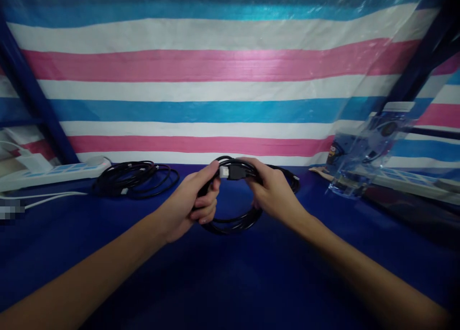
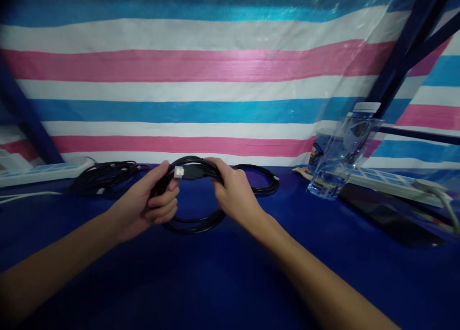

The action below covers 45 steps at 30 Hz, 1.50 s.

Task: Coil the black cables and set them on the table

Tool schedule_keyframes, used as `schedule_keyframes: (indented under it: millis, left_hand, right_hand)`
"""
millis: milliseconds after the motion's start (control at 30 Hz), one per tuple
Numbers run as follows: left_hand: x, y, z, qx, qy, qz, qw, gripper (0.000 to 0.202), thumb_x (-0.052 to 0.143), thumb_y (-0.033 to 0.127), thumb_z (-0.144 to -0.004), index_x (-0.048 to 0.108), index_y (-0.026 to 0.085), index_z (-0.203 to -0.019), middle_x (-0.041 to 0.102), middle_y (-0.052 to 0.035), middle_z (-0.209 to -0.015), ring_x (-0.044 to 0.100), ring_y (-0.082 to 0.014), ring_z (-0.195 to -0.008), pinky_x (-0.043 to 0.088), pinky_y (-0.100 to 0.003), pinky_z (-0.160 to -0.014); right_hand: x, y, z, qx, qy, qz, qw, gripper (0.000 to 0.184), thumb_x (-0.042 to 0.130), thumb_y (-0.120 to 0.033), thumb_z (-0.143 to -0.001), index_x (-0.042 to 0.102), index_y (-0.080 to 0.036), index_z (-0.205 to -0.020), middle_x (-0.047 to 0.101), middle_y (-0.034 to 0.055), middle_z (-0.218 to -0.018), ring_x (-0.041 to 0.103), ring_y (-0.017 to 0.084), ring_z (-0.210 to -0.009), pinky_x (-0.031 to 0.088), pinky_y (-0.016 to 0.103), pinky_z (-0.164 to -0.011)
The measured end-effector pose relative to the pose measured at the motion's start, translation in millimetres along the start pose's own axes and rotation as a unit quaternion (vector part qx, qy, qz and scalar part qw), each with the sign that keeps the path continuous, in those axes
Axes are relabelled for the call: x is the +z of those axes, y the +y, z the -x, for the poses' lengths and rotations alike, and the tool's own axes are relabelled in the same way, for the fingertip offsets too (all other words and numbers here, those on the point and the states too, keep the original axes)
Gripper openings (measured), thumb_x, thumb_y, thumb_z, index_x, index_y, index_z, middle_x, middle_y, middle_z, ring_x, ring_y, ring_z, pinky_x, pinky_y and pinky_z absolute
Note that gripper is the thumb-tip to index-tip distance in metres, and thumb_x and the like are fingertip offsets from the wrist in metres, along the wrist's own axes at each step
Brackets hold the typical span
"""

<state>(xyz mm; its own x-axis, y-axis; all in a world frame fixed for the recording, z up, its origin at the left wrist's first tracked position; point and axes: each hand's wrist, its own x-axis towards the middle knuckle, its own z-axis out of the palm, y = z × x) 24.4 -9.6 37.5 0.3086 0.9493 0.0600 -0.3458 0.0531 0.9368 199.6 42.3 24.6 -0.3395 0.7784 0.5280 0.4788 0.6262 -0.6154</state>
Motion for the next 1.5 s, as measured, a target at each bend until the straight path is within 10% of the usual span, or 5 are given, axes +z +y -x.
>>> schedule_keyframes:
  millis: [200,433,833,1067,1500]
  left_hand:
    - [3.3,-9.2,-3.4,-0.039,0.043,-0.066,0.996,0.058,0.035,0.057,-0.086,0.025,0.021,-0.042,0.012,0.0079,-0.034,0.013,-0.0049,-0.028,0.020,-0.021,-0.033]
    - [0.5,-12.4,-2.9,0.031,0.099,-0.143,0.984,0.046,0.046,0.041,-0.084,0.040,0.018,-0.045,0.019,0.0074,-0.034,0.018,-0.0050,-0.031,0.018,-0.020,-0.035]
    - [2.6,-6.0,1.9,0.087,0.070,-0.202,0.973,0.035,0.052,0.054,-0.081,0.056,0.019,-0.077,0.026,0.0092,-0.045,0.021,-0.0031,-0.035,0.017,-0.014,-0.033]
    - [3.8,-2.0,2.9,0.076,0.074,-0.183,0.977,0.020,0.056,0.040,-0.082,0.055,0.020,-0.081,0.027,0.0097,-0.043,0.019,-0.0029,-0.033,0.016,-0.014,-0.033]
    - [0.4,-4.5,0.4,0.092,0.031,-0.128,0.987,0.023,0.046,0.042,-0.088,0.053,0.021,-0.083,0.032,0.0090,-0.046,0.023,-0.0021,-0.031,0.020,-0.012,-0.032]
  right_hand:
    - [-0.1,-1.3,2.3,-0.061,0.024,0.153,0.986,0.058,0.043,-0.007,-0.074,0.042,-0.013,-0.131,0.059,0.0015,-0.061,0.054,0.016,-0.052,0.040,0.028,-0.054]
    - [-6.6,-3.2,2.3,-0.184,0.023,0.270,0.945,0.025,0.046,-0.010,-0.074,0.058,-0.011,-0.096,0.056,0.0153,-0.099,0.054,0.024,-0.088,0.042,0.034,-0.073]
    - [-7.5,-18.4,5.3,-0.112,-0.077,0.132,0.982,0.016,0.049,-0.015,-0.074,0.048,-0.015,-0.058,0.049,-0.0019,-0.050,0.040,0.008,-0.046,0.028,0.022,-0.047]
    - [3.7,-13.3,9.6,-0.259,0.010,0.263,0.929,0.057,0.034,0.000,-0.072,0.038,-0.006,-0.128,0.060,0.0174,-0.108,0.059,0.022,-0.089,0.045,0.031,-0.069]
    - [-2.8,-21.0,10.0,-0.203,-0.044,0.095,0.974,0.040,0.040,-0.003,-0.073,0.053,-0.014,-0.109,0.065,0.0031,-0.080,0.057,0.012,-0.065,0.038,0.021,-0.058]
